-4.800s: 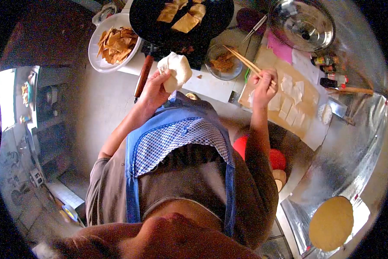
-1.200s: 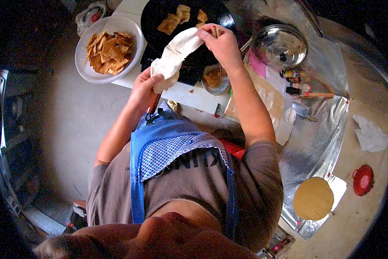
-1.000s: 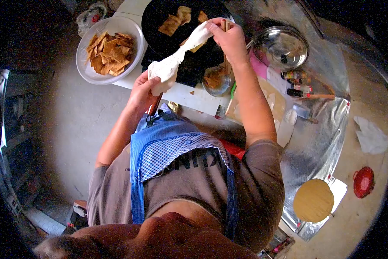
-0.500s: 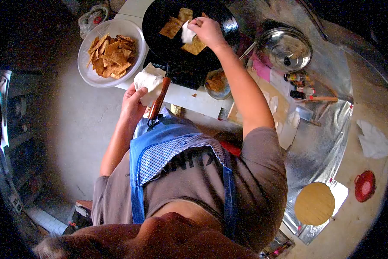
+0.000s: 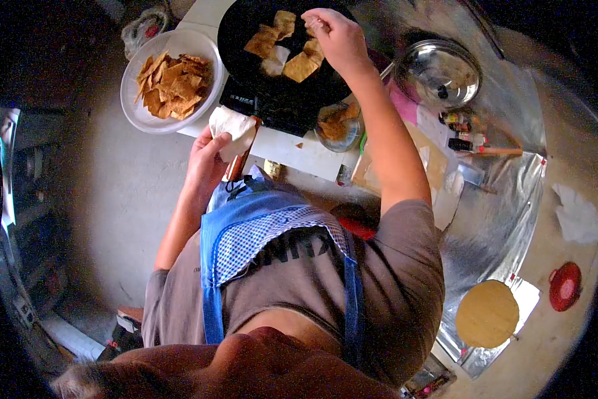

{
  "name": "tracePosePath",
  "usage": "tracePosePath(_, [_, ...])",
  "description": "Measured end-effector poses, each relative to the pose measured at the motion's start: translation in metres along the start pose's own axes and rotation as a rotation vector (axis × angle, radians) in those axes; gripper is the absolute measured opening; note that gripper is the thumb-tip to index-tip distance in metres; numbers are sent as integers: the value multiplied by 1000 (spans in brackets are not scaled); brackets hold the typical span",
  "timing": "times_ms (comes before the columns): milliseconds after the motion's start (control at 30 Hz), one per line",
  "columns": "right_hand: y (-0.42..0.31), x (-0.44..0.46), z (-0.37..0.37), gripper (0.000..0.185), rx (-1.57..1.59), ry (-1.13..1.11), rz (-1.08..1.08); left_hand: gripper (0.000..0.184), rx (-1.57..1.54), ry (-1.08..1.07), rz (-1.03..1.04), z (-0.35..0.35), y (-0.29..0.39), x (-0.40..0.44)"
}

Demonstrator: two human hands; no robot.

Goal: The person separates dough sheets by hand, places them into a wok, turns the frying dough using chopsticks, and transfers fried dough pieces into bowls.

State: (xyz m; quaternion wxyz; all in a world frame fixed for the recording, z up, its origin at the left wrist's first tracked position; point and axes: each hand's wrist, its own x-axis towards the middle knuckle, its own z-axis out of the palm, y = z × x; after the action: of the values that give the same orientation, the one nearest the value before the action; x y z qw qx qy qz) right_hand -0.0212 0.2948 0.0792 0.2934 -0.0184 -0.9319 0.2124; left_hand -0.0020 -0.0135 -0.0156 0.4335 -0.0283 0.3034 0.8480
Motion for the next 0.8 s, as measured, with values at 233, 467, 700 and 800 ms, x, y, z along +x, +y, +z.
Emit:
tracePosePath(233, [-37,-35,-9,31,541,-753,294,37,-16,-131,-38,21,-11,10])
tracePosePath(467, [-59,-54,-17,38,860,-1028,598,40,23,-212,-110,31,-19,12])
tracePosePath(700, [-51,-81,-9,40,1016,-1047,696,37,74,-245,-157,32,-27,4])
tracePosePath(800, [-50,-87,-11,34,991,-1055,684,38,100,-308,-177,31,-30,3])
